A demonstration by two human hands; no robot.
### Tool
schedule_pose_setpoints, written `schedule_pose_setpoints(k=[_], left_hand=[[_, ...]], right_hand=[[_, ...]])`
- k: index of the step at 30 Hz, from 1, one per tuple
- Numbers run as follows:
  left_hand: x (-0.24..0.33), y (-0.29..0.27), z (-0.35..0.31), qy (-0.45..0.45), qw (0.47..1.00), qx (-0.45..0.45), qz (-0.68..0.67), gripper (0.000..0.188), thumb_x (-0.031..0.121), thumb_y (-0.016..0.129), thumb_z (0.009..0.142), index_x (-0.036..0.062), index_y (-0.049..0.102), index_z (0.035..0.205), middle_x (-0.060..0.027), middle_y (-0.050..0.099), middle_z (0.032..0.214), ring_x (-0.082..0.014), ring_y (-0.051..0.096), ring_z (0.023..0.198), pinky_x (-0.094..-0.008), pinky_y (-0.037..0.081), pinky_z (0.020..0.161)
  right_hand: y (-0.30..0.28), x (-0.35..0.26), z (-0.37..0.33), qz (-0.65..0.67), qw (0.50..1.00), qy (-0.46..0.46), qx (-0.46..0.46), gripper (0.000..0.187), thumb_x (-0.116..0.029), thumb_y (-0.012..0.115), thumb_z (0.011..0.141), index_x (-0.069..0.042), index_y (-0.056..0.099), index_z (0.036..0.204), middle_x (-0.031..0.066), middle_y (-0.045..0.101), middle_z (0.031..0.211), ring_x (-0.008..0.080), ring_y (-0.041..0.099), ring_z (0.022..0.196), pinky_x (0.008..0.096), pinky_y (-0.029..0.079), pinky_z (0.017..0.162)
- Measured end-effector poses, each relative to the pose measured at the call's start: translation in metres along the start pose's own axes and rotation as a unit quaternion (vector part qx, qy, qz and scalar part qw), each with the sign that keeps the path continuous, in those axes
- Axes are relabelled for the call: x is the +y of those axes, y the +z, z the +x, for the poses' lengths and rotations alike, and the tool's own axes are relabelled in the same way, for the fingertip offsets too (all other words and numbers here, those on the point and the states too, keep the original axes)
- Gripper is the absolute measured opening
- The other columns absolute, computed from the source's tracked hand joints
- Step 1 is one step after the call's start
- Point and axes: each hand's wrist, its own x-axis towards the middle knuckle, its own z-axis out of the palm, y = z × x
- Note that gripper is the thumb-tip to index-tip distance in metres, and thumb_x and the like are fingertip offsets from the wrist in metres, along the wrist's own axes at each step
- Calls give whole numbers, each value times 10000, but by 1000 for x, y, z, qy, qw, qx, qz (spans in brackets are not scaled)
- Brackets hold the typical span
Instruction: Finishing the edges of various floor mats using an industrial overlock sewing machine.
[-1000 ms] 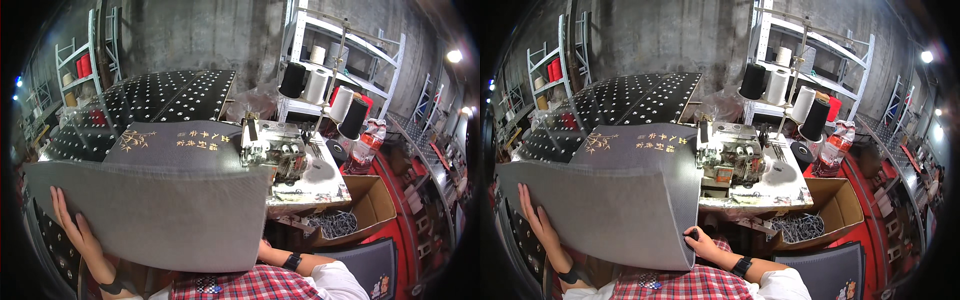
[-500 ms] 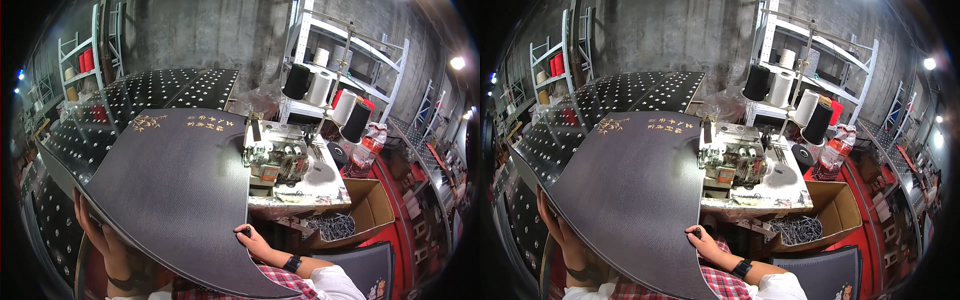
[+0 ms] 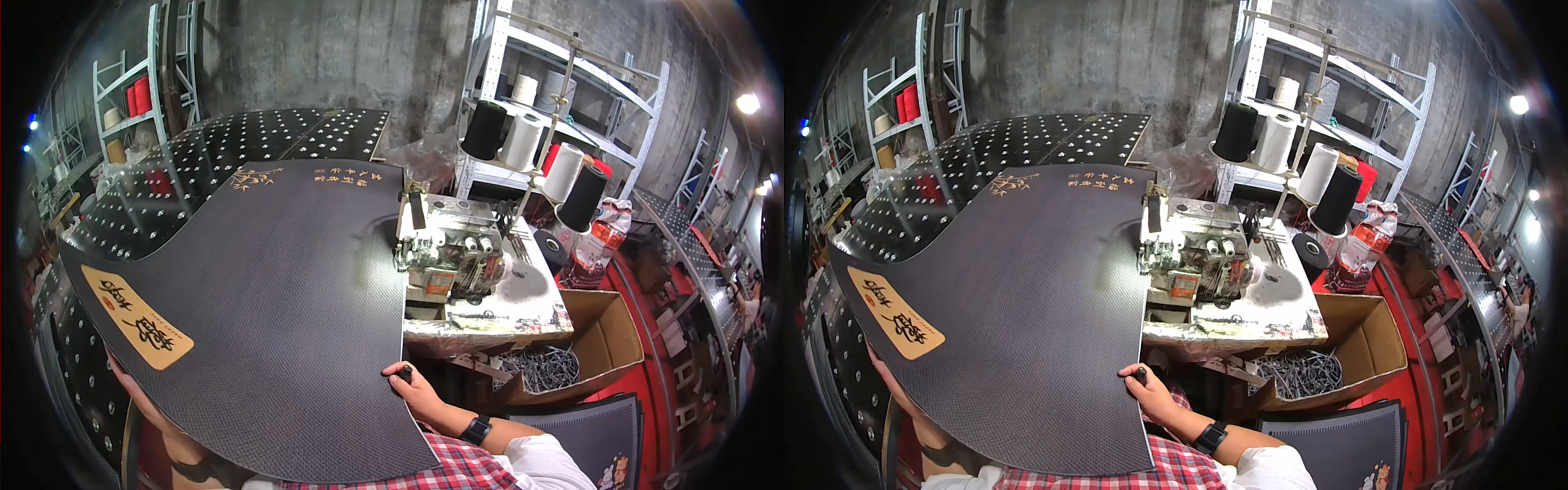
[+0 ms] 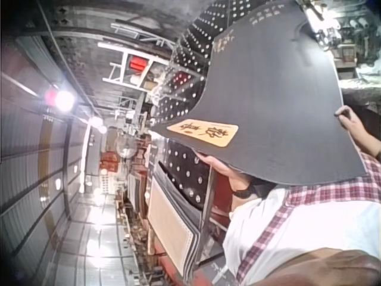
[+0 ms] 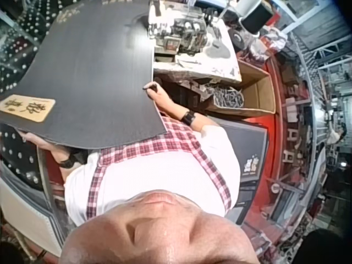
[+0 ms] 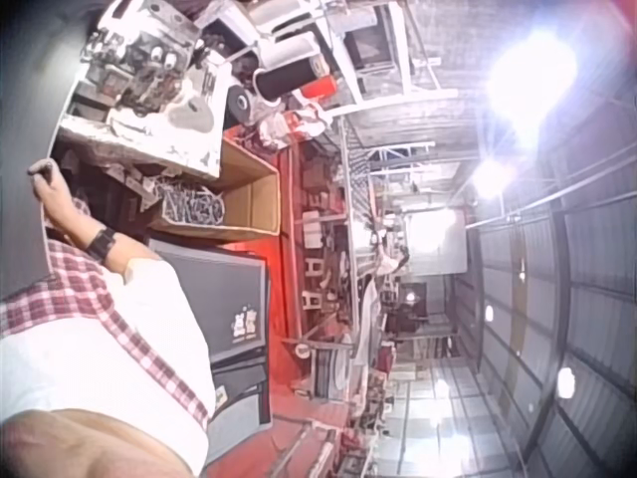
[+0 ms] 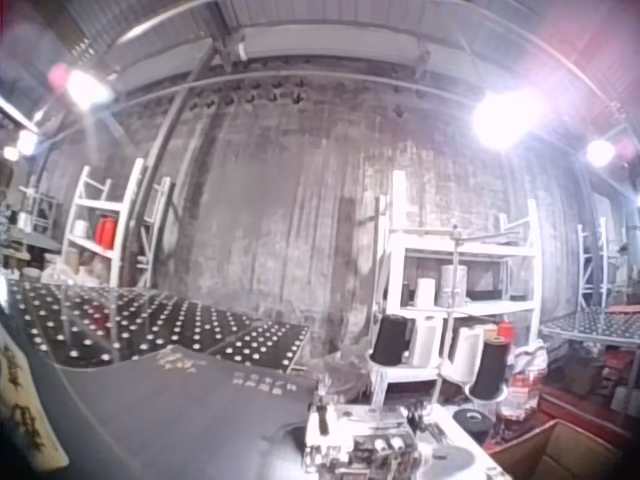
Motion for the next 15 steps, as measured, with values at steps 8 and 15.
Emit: schedule_pose_setpoints(k=[8,15], left_hand=[[-71,-44,33,-419,869,147,-219,514,322,418,835,-1,341,1228,-108,377,1228,-201,390,1101,-322,297,922],[-117,-32,50,-537,761,31,-364,330,221,468,796,-12,508,1026,-121,551,1024,-254,535,912,-353,412,800]], right_hand=[[2,-6,1,14,1000,-8,19,128,-59,439,848,-58,460,974,-36,403,789,29,353,682,162,329,626],[-5,5,8,-25,999,-14,28,128,-76,453,847,-67,470,974,-49,404,759,23,349,653,158,312,585]])
